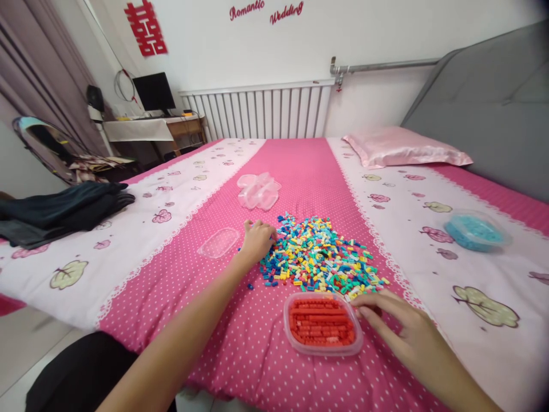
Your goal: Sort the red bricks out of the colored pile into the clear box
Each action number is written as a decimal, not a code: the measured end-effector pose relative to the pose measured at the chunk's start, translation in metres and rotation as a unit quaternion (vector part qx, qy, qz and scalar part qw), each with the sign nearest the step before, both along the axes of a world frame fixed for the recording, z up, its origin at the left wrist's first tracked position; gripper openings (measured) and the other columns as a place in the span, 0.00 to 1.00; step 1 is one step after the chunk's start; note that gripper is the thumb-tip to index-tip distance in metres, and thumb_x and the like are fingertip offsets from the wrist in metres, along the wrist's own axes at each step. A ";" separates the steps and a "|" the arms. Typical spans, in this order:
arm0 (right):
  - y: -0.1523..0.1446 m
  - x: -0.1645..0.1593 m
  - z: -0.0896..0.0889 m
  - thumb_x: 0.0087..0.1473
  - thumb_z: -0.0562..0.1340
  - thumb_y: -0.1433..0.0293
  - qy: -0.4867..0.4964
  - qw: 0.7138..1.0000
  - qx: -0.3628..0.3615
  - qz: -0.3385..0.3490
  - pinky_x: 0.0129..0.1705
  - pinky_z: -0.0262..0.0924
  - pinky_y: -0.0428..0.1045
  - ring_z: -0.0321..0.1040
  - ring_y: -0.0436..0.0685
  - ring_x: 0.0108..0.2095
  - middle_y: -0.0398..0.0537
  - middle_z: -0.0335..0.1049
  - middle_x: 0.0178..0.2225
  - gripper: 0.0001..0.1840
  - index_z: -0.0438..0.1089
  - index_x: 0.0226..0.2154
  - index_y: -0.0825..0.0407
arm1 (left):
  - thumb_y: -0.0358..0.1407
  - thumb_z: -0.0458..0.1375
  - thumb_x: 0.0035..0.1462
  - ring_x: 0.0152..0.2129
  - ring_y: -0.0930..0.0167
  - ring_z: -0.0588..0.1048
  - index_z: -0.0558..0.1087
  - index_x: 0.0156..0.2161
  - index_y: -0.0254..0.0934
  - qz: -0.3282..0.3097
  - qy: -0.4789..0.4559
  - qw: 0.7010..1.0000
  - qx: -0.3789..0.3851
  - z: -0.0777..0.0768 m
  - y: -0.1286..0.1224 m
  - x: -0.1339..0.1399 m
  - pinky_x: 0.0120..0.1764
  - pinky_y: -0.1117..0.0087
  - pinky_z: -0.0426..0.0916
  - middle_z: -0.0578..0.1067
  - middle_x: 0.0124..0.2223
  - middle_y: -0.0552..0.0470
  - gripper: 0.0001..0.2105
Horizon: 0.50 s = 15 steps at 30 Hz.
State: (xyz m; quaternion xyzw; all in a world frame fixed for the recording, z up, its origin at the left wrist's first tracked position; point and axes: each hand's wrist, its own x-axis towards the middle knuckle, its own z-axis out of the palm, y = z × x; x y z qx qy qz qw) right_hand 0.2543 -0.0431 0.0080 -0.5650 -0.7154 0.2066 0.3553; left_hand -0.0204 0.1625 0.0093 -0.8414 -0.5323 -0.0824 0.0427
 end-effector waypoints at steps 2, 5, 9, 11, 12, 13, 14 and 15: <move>0.001 0.000 0.000 0.65 0.56 0.61 0.000 1.000 -0.001 0.002 0.44 0.69 0.54 0.76 0.60 0.42 0.46 0.79 0.39 0.13 0.77 0.38 0.44 | 0.40 0.59 0.66 0.47 0.63 0.75 0.70 0.56 0.35 0.005 0.000 1.000 -0.003 0.000 -0.001 -0.002 0.48 0.55 0.74 0.73 0.55 0.44 0.17; 0.001 -0.001 0.000 0.65 0.56 0.61 -0.005 1.000 -0.008 0.011 0.46 0.68 0.54 0.75 0.60 0.43 0.46 0.79 0.39 0.13 0.76 0.38 0.44 | 0.40 0.59 0.66 0.47 0.63 0.75 0.70 0.56 0.35 0.009 0.000 1.000 -0.005 -0.002 0.000 -0.006 0.48 0.56 0.74 0.73 0.55 0.44 0.17; 0.002 -0.003 0.001 0.67 0.55 0.62 -0.004 0.999 -0.026 0.032 0.48 0.67 0.55 0.74 0.60 0.44 0.47 0.78 0.41 0.14 0.75 0.39 0.45 | 0.40 0.59 0.66 0.47 0.64 0.75 0.70 0.56 0.35 -0.003 -0.002 1.000 -0.001 -0.004 0.005 -0.008 0.48 0.56 0.74 0.73 0.55 0.44 0.17; 0.002 -0.003 0.002 0.67 0.54 0.62 0.003 0.999 -0.035 0.030 0.49 0.66 0.56 0.74 0.60 0.45 0.48 0.78 0.41 0.14 0.75 0.39 0.46 | 0.40 0.58 0.66 0.47 0.64 0.75 0.70 0.56 0.35 -0.012 -0.005 1.000 0.004 -0.003 0.009 -0.003 0.48 0.56 0.74 0.73 0.55 0.44 0.16; 0.002 -0.003 0.002 0.67 0.54 0.62 0.006 0.999 -0.038 0.028 0.49 0.66 0.56 0.74 0.60 0.45 0.48 0.78 0.41 0.14 0.75 0.39 0.46 | 0.40 0.58 0.66 0.47 0.64 0.75 0.70 0.55 0.35 -0.015 -0.007 1.000 0.008 -0.003 0.013 0.000 0.49 0.56 0.74 0.73 0.55 0.44 0.16; 0.003 -0.003 0.002 0.67 0.54 0.62 0.007 0.999 -0.041 0.028 0.49 0.65 0.57 0.74 0.60 0.45 0.48 0.78 0.41 0.14 0.74 0.39 0.46 | 0.40 0.58 0.66 0.47 0.64 0.75 0.70 0.55 0.35 -0.019 -0.009 1.000 0.012 -0.002 0.018 0.005 0.49 0.56 0.74 0.73 0.55 0.44 0.16; 0.003 -0.003 0.002 0.67 0.54 0.62 0.007 0.999 -0.043 0.029 0.49 0.65 0.57 0.73 0.60 0.45 0.48 0.77 0.41 0.14 0.74 0.39 0.47 | 0.40 0.58 0.66 0.47 0.64 0.75 0.70 0.55 0.35 -0.022 -0.011 1.000 0.017 -0.001 0.024 0.011 0.49 0.56 0.74 0.72 0.55 0.44 0.16; 0.003 -0.003 0.002 0.67 0.54 0.63 0.006 0.998 -0.045 0.031 0.49 0.65 0.57 0.73 0.60 0.45 0.48 0.77 0.41 0.14 0.74 0.39 0.47 | 0.40 0.58 0.66 0.47 0.64 0.75 0.70 0.56 0.35 -0.025 -0.013 0.999 0.021 -0.001 0.031 0.018 0.49 0.56 0.74 0.72 0.55 0.44 0.16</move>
